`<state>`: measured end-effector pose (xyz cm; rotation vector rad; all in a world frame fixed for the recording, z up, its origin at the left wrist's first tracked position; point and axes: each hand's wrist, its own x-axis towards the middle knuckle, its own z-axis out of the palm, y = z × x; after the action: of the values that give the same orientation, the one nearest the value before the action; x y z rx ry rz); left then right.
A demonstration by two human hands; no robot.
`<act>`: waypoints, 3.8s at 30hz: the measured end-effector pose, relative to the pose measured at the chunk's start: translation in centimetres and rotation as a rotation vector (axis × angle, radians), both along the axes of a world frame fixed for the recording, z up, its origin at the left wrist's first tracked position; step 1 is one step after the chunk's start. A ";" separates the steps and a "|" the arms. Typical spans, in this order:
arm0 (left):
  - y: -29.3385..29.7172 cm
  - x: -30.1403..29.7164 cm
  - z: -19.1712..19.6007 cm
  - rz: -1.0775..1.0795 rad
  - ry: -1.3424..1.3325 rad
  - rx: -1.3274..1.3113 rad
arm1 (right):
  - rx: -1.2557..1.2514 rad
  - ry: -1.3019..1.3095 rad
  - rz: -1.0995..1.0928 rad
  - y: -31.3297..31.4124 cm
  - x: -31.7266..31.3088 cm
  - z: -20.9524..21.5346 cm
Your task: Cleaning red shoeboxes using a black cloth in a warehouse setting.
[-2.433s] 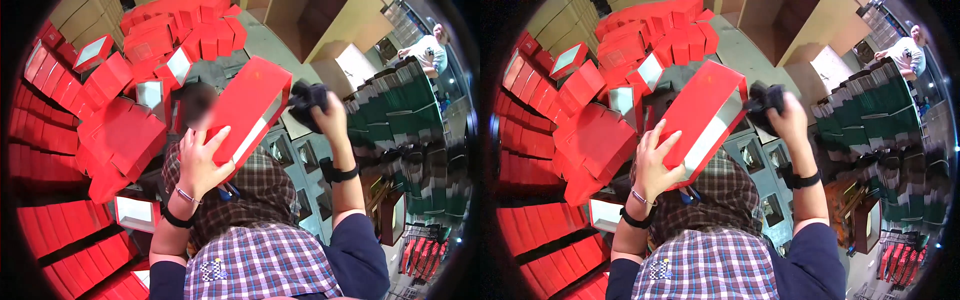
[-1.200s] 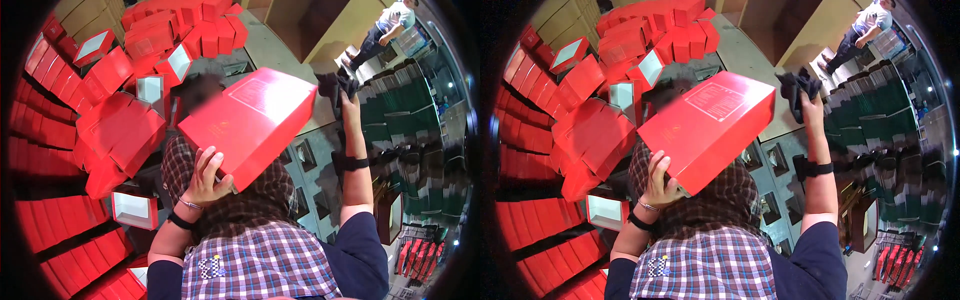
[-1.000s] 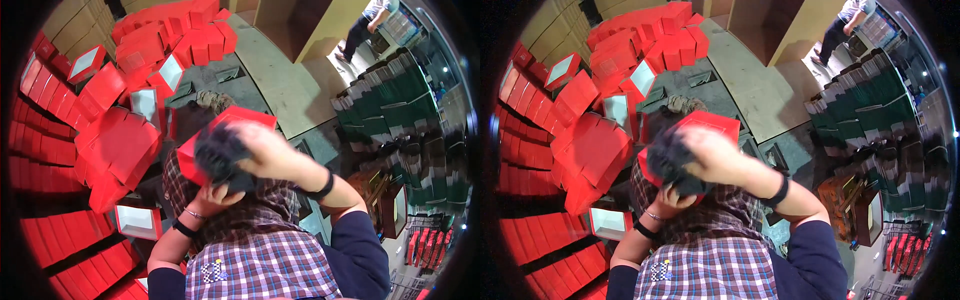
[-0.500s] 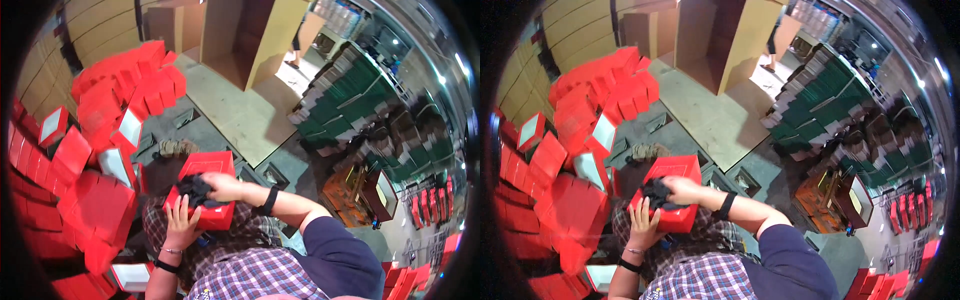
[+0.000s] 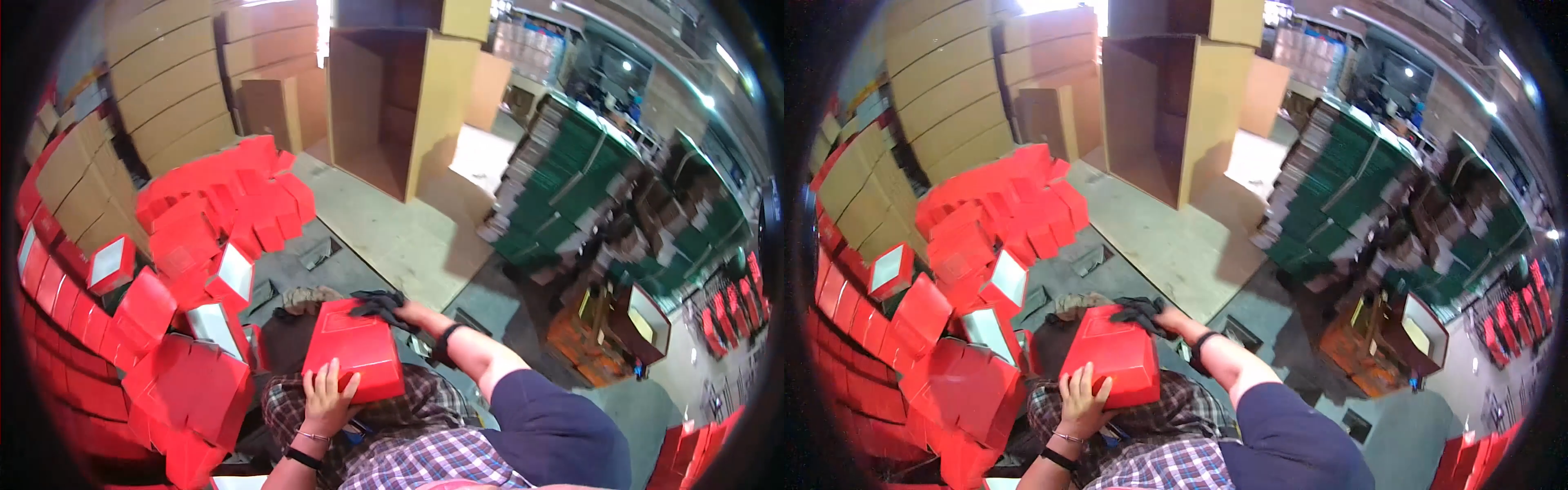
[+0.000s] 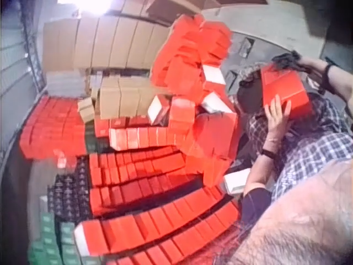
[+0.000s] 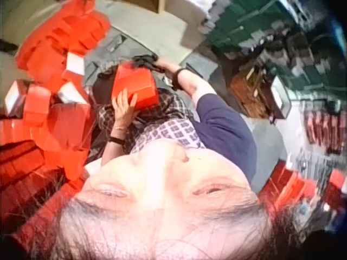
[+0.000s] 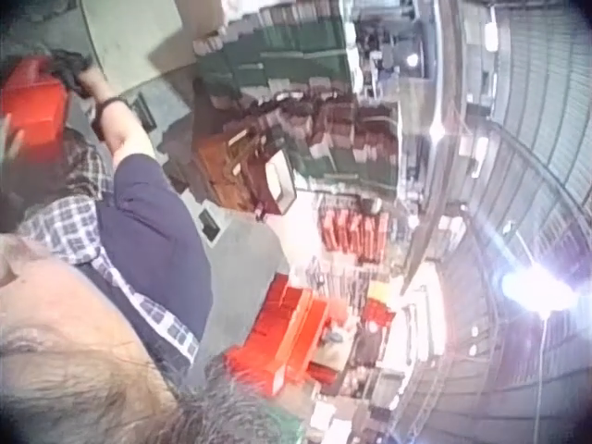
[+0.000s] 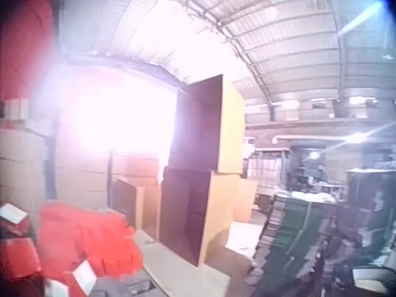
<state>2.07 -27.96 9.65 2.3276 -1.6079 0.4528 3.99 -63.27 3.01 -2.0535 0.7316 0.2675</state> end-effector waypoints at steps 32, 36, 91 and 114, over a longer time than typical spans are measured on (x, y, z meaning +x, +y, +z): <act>19.4 1.7 -5.7 0.239 1.485 -2.000 | 0.636 -1.081 0.694 24.7 10.2 24.8; 19.2 0.5 -5.7 0.207 1.366 -2.130 | 0.309 -1.124 0.823 22.5 6.6 21.3; 33.7 -41.3 -6.0 2.417 -0.169 -0.469 | 0.322 -0.491 0.844 19.1 9.3 6.8; 36.6 -44.3 -8.5 2.003 0.794 -0.026 | 0.334 -0.403 0.712 19.5 9.2 8.6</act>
<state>-42.20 8.60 1.13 2.5787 1.2867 -0.1988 13.23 -43.76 11.61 -1.8863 -0.2937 0.3300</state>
